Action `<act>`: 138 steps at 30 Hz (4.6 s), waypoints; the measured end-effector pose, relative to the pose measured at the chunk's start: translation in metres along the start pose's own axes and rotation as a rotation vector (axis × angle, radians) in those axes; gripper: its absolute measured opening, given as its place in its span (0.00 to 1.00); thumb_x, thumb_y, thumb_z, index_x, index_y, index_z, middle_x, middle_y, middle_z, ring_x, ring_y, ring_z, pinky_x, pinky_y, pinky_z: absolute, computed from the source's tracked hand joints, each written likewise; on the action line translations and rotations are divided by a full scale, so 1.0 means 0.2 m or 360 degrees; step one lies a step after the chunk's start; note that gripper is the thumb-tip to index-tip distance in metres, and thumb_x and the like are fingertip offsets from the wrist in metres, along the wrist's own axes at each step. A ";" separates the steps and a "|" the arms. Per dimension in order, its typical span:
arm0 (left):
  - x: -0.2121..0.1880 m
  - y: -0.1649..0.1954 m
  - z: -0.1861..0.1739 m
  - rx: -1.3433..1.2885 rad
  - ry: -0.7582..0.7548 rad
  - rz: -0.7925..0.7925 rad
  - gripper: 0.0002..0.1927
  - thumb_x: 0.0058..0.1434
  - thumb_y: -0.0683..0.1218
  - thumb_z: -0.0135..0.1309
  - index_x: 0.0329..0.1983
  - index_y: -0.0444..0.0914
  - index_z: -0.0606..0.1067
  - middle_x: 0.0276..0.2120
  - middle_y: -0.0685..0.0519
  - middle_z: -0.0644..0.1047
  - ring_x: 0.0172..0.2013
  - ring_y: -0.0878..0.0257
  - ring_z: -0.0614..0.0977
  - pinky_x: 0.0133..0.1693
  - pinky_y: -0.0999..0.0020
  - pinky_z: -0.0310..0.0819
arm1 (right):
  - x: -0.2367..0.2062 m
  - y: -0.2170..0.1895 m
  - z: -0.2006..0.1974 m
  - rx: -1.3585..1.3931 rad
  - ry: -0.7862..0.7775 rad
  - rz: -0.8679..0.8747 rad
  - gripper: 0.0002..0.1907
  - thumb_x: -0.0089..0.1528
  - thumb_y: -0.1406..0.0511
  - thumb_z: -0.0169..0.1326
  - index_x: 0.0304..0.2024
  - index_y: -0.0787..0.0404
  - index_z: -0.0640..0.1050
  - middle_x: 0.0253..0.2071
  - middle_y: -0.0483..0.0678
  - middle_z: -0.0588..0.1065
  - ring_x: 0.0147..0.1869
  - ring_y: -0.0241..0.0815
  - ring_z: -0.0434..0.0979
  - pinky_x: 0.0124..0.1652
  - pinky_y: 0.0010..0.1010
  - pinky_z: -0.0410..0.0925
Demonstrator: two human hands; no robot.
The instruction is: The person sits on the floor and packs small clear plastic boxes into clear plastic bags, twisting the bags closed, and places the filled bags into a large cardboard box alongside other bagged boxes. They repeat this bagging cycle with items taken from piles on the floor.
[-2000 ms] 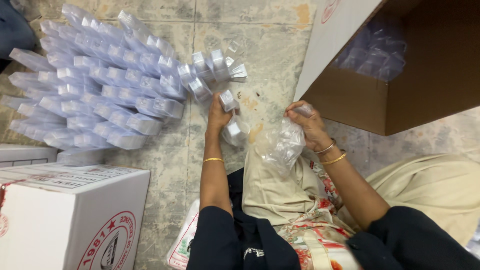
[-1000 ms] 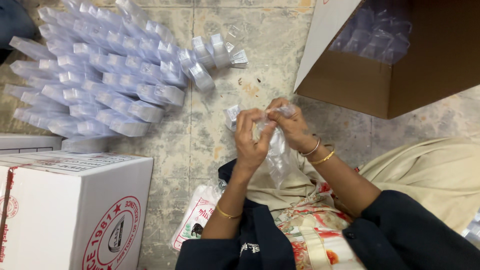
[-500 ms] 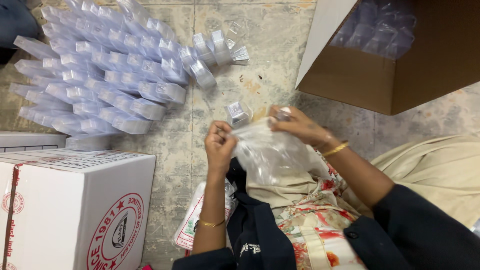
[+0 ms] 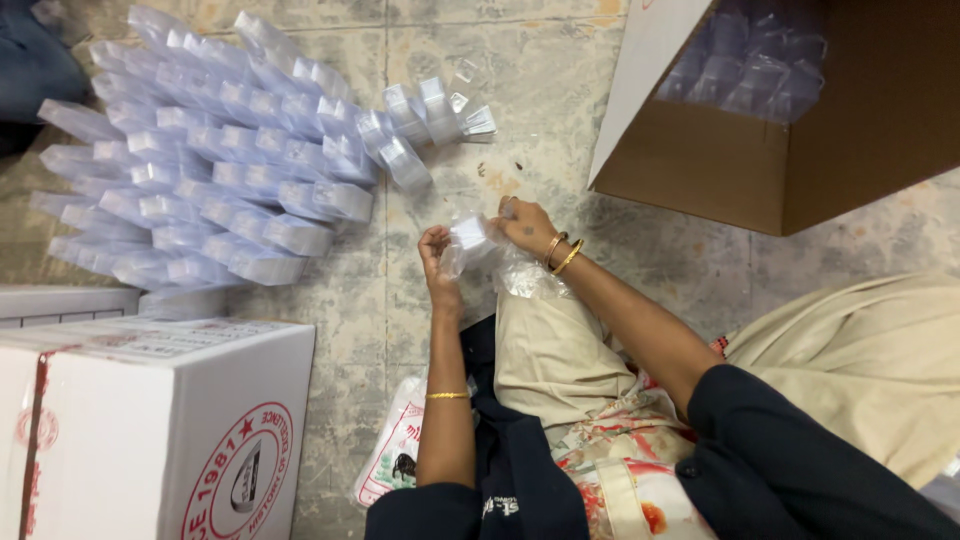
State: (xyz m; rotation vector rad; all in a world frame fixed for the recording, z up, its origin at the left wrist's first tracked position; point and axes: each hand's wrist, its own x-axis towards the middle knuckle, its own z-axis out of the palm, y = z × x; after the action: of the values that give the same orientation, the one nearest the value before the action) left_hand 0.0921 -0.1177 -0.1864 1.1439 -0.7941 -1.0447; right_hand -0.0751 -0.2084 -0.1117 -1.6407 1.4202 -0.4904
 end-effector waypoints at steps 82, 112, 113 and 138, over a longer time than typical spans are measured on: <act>1.58 0.39 0.89 0.2738 -0.0726 0.1348 0.20 0.63 0.42 0.52 0.59 0.37 0.75 0.61 0.39 0.70 0.61 0.38 0.69 0.58 0.32 0.58 | -0.25 0.90 -0.35 -0.0594 0.0228 -0.0693 0.21 0.53 0.64 0.58 0.51 0.52 0.75 0.54 0.56 0.75 0.45 0.58 0.80 0.43 0.46 0.74; -0.05 0.73 0.52 0.0677 -0.0624 0.0276 0.25 0.60 0.47 0.63 0.59 0.37 0.72 0.46 0.48 0.79 0.47 0.58 0.81 0.50 0.63 0.75 | -0.41 0.11 -0.37 0.1850 0.0331 -0.0329 0.08 0.62 0.76 0.62 0.43 0.64 0.78 0.42 0.46 0.79 0.47 0.36 0.79 0.49 0.28 0.72; -0.09 0.74 0.56 0.0673 -0.0549 0.0358 0.18 0.63 0.45 0.61 0.54 0.37 0.74 0.44 0.49 0.79 0.45 0.60 0.82 0.49 0.65 0.75 | -0.43 0.07 -0.37 0.1851 0.0323 -0.0306 0.09 0.61 0.76 0.62 0.43 0.63 0.78 0.42 0.45 0.79 0.47 0.35 0.78 0.48 0.28 0.72; -0.28 0.90 0.64 0.0114 -0.0140 0.0287 0.09 0.69 0.42 0.61 0.37 0.34 0.74 0.32 0.56 0.74 0.34 0.71 0.72 0.38 0.76 0.67 | -0.61 -0.27 -0.49 0.1729 0.0421 -0.0405 0.06 0.64 0.71 0.62 0.42 0.62 0.78 0.42 0.42 0.78 0.44 0.29 0.75 0.44 0.20 0.68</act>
State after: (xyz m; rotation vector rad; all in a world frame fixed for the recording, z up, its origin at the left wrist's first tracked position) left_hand 0.0007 -0.0941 0.0215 1.0705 -0.9930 -0.9268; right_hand -0.1518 -0.1328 0.0145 -0.8573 0.8179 -1.3731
